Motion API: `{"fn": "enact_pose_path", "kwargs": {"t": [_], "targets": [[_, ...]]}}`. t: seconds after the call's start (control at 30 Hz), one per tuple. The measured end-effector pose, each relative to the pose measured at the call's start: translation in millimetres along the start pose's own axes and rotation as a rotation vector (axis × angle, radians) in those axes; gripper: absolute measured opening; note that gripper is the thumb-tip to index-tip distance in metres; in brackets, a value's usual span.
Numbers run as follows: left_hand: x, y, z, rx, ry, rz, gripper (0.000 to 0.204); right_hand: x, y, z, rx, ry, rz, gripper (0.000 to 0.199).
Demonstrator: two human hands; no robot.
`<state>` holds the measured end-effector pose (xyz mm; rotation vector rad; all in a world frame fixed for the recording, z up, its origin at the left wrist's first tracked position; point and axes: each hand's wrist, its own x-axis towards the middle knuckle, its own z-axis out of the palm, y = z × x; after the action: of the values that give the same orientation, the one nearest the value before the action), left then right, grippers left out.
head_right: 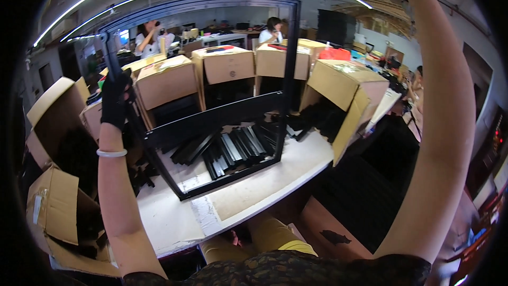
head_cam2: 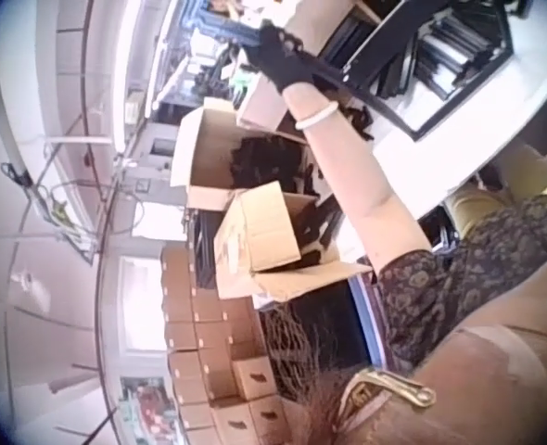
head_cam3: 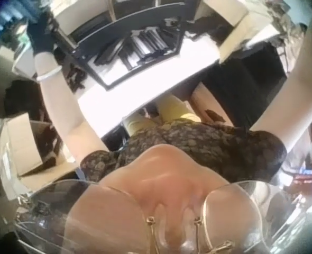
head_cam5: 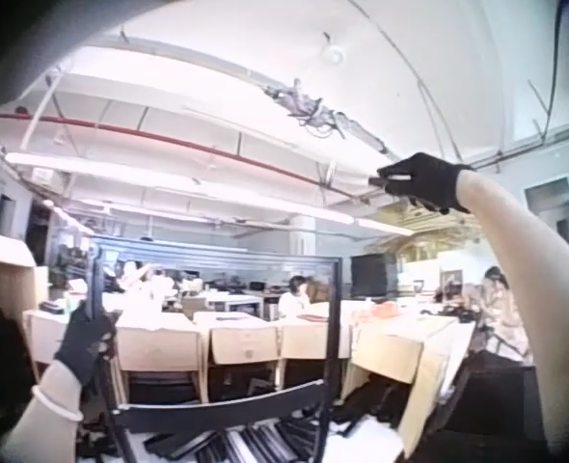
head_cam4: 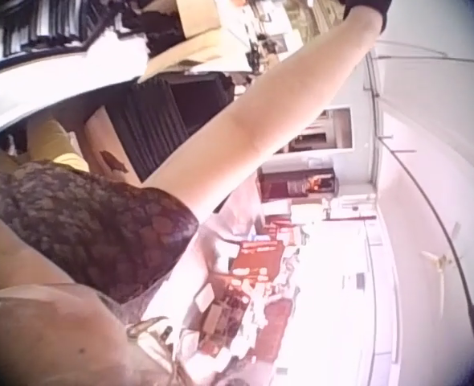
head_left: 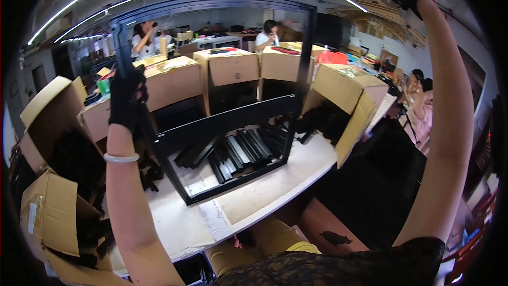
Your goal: The recorder is assembling black plastic frames by connecting separate long and short pieces together at a workbench.
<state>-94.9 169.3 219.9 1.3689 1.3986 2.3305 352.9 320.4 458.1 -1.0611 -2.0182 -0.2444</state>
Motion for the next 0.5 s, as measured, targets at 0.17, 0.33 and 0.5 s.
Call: {"fn": "enact_pose_path", "kwargs": {"t": [0.17, 0.33, 0.5], "targets": [[0, 3, 2, 0.036, -0.008, -0.007, 0.015, 37, 86, 47, -0.084, -0.264, 0.289, 0.039], [4, 0, 17, 0.049, 0.018, -0.007, 0.013, 96, 165, 29, 0.012, -0.034, -0.177, 0.034], [0, 0, -12, 0.064, 0.116, -0.092, 0.012, 134, 113, 133, -0.203, 0.247, -1.534, 0.037]]}}
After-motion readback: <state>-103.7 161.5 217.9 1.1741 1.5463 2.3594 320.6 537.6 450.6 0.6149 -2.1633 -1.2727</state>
